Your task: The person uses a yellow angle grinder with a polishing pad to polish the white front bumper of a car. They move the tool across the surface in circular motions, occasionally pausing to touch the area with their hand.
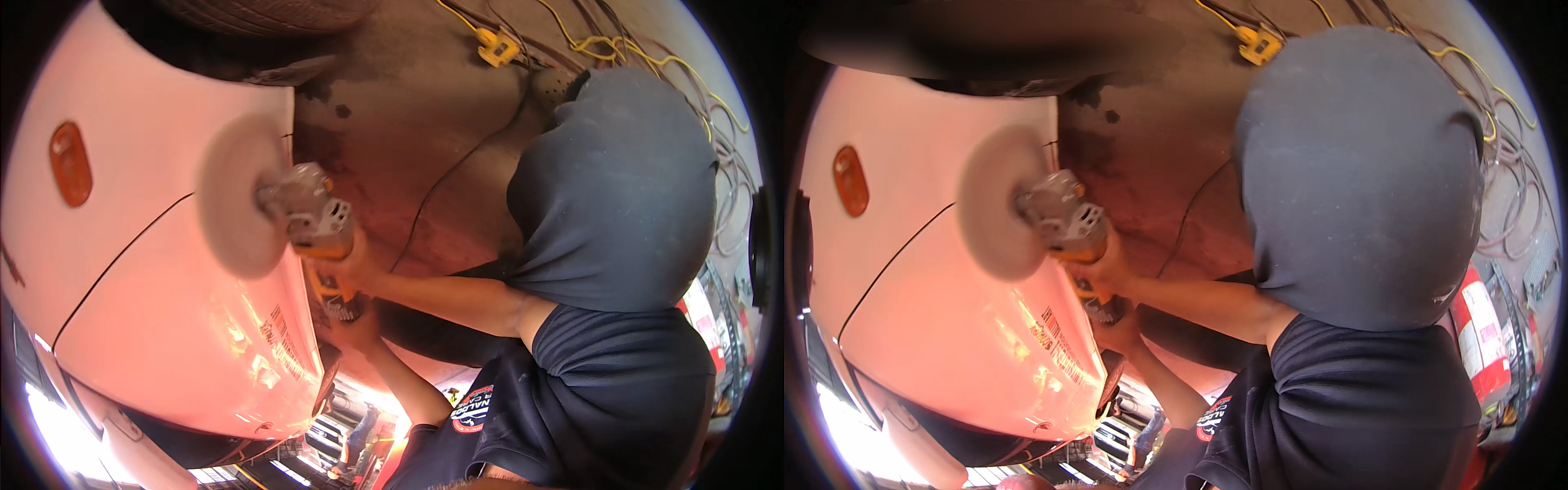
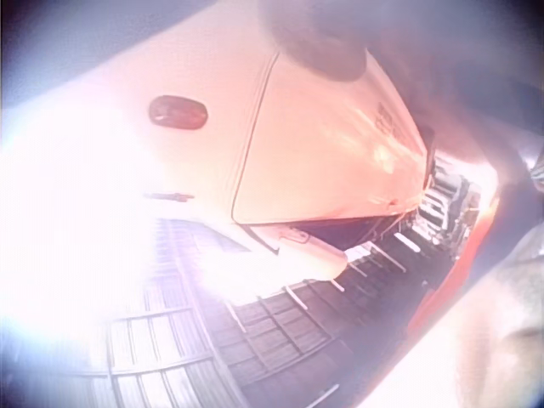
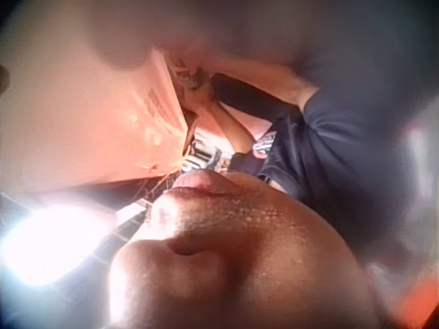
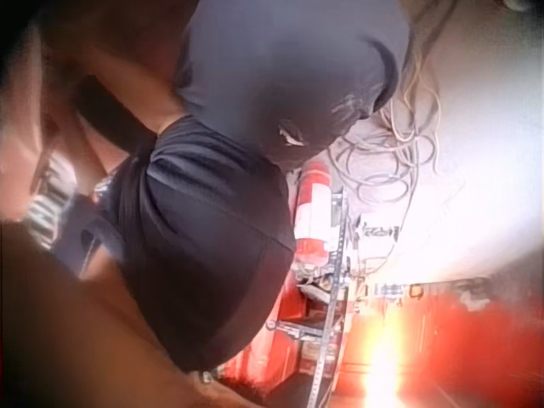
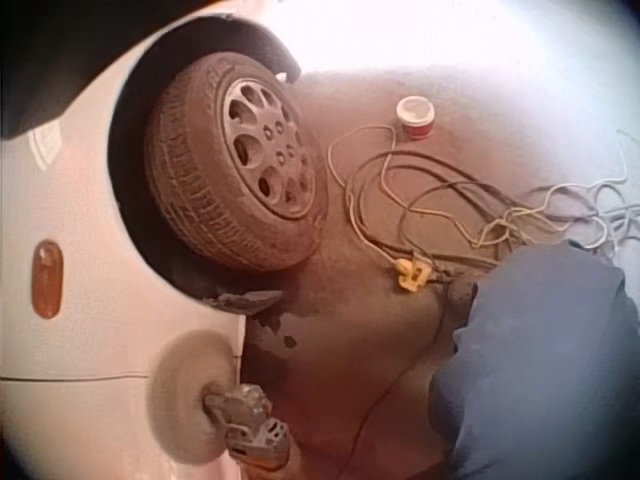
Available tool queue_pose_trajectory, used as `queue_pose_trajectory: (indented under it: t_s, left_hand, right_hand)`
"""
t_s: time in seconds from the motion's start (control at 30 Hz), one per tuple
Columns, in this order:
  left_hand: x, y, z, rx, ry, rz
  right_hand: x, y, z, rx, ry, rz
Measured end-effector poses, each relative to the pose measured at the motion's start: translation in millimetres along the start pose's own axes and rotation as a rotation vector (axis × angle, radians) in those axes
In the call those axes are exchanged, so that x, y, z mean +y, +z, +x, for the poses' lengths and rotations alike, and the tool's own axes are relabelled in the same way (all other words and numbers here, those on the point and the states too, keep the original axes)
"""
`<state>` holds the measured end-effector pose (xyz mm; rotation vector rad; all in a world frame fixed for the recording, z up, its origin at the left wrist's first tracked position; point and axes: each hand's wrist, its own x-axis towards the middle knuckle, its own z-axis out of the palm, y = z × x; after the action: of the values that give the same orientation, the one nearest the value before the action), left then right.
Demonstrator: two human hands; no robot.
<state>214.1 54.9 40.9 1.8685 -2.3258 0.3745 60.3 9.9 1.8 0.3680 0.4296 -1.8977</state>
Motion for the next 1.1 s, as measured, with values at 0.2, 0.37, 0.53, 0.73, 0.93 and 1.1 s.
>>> queue_pose_trajectory:
  t_s: [0.2,0.37,0.53,0.73,0.93,1.1]
  left_hand:
    - [-58,-30,8,0.063,-0.155,-0.454]
    - [-45,-39,23,0.084,-0.048,-0.275]
    - [-16,-23,24,0.05,0.093,0.103]
    - [-2,-1,24,-0.027,0.137,0.321]
    - [30,6,25,-0.136,0.028,0.453]
    - [62,-22,-2,0.089,0.243,0.118]
  right_hand:
    - [11,57,-39,-0.037,-0.142,-0.028]
    - [14,57,-30,0.022,-0.188,0.021]
    - [28,11,0,0.08,-0.135,0.128]
    - [31,-37,30,0.0,0.082,0.062]
    - [2,-44,44,-0.02,0.083,0.087]
    - [6,-40,18,-0.008,0.03,-0.051]
